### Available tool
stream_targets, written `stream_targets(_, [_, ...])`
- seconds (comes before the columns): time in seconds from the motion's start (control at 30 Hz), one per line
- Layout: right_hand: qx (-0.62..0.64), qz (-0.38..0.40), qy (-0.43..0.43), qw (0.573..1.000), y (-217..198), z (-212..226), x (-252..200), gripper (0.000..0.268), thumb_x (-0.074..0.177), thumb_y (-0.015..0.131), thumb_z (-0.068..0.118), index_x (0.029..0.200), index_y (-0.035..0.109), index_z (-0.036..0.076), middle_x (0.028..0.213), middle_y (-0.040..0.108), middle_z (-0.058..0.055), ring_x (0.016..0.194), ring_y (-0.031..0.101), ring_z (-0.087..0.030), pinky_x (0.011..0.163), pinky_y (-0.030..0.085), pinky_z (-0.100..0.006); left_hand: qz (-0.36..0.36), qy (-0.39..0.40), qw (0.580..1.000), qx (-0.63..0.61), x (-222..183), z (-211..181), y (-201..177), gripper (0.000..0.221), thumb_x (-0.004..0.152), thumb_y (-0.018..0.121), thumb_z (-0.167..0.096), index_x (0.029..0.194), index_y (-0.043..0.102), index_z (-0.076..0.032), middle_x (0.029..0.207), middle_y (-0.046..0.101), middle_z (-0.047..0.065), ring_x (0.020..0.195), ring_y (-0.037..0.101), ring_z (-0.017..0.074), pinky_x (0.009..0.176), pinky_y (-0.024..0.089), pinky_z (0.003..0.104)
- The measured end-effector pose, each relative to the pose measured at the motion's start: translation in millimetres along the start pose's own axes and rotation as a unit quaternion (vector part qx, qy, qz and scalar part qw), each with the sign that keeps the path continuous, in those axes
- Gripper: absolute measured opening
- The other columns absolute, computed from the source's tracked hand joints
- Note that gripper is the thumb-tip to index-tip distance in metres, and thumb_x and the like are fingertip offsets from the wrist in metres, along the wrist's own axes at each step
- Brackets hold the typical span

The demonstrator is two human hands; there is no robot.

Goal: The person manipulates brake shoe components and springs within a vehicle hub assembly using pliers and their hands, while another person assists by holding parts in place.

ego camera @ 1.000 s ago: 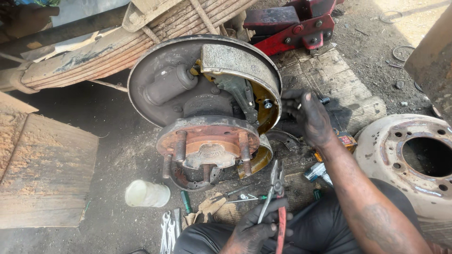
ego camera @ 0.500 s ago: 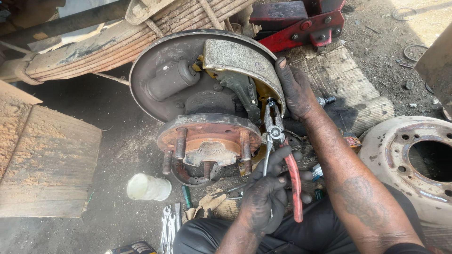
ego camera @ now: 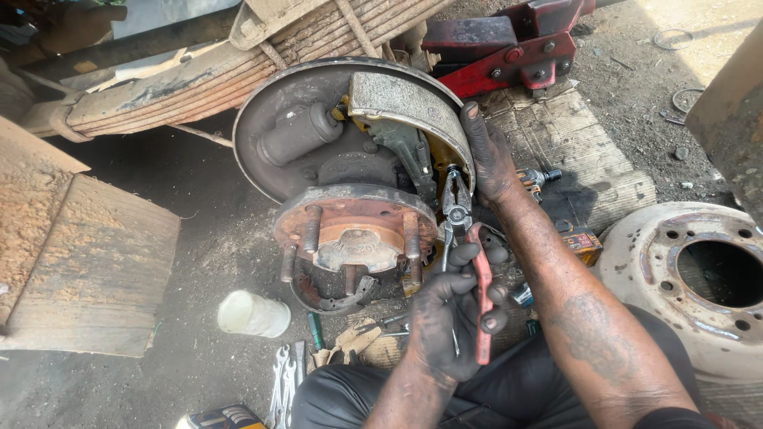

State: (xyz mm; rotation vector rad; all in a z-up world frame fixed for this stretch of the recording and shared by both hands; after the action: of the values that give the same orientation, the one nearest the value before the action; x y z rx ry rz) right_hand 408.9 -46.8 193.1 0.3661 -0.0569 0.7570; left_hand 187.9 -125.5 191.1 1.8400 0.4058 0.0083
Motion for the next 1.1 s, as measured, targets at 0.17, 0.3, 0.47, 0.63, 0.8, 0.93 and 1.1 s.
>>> stream_targets(0.17, [-0.025,-0.014,0.015,0.999,-1.9,-2.4,-0.6,0.111,0.076,0.049,0.092,0.128,0.064,-0.004,0.111,0.069,-0.021,0.110,0.066,-0.026,0.095,0.055,-0.044,-0.049,0.028,0.998,0.038,2.8,-1.9,10.7,0.026,0.088,0.049,0.001,0.109,0.060,-0.008,0.113,0.071,0.018,0.073,0.064,0.0202,0.049,0.051,0.027])
stream_targets(0.3, [-0.026,-0.008,0.022,0.999,-1.9,-3.0,-0.5,0.110,0.076,0.050,0.092,0.128,0.063,-0.004,0.110,0.069,-0.021,0.111,0.067,-0.026,0.097,0.056,-0.045,-0.053,0.033,0.998,0.027,6.7,1.2,15.4,0.025,0.086,0.048,0.002,0.104,0.062,-0.008,0.109,0.071,0.018,0.069,0.063,0.0196,0.048,0.051,0.027])
stream_targets(0.47, [0.028,0.001,0.040,0.999,0.6,-5.3,-0.1,0.107,0.076,0.054,0.088,0.128,0.062,-0.006,0.111,0.069,-0.020,0.108,0.068,-0.025,0.094,0.058,-0.043,-0.014,0.013,0.996,-0.084,14.4,13.7,9.9,0.018,0.088,0.051,0.000,0.101,0.061,-0.008,0.099,0.067,0.015,0.064,0.062,0.0202,0.043,0.050,0.027])
stream_targets(0.63, [0.042,0.009,0.012,0.999,-0.1,-4.8,1.7,0.106,0.077,0.055,0.088,0.131,0.060,-0.003,0.115,0.068,-0.018,0.110,0.067,-0.024,0.095,0.057,-0.042,0.174,-0.048,0.949,-0.260,14.9,15.1,19.8,0.015,0.094,0.050,-0.001,0.103,0.061,-0.007,0.099,0.064,0.015,0.070,0.064,0.0197,0.047,0.055,0.026])
stream_targets(0.8, [0.026,0.009,0.026,0.999,-5.3,-10.2,2.6,0.108,0.076,0.054,0.089,0.132,0.060,-0.003,0.117,0.068,-0.019,0.110,0.067,-0.023,0.094,0.057,-0.042,0.227,-0.059,0.937,-0.259,12.3,11.2,14.8,0.019,0.095,0.051,-0.001,0.109,0.064,-0.004,0.103,0.064,0.016,0.076,0.066,0.0214,0.051,0.058,0.027])
stream_targets(0.93, [0.028,0.004,0.030,0.999,-5.3,-12.5,-4.0,0.113,0.075,0.056,0.090,0.133,0.058,-0.007,0.119,0.066,-0.023,0.113,0.066,-0.026,0.096,0.057,-0.044,0.163,-0.039,0.974,-0.150,12.4,7.9,3.3,0.028,0.096,0.054,-0.003,0.123,0.062,-0.004,0.124,0.065,0.020,0.091,0.069,0.0280,0.067,0.063,0.036])
stream_targets(1.1, [-0.019,0.007,0.047,0.999,-9.9,-13.9,-4.3,0.117,0.072,0.051,0.093,0.136,0.053,-0.005,0.123,0.065,-0.022,0.119,0.064,-0.027,0.099,0.057,-0.044,0.042,0.023,0.991,0.122,0.3,-7.0,-1.3,0.065,0.081,0.052,-0.003,0.146,0.052,-0.003,0.150,0.051,0.020,0.130,0.060,0.0341,0.095,0.061,0.051])
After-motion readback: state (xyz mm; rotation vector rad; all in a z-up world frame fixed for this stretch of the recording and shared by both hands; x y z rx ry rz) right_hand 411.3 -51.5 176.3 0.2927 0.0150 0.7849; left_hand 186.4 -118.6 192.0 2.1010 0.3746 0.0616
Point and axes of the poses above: each hand's wrist, its own x-axis towards the middle knuckle, its own y-axis out of the palm, z = x × y, the point moved 8 cm from there along x, towards the middle knuckle
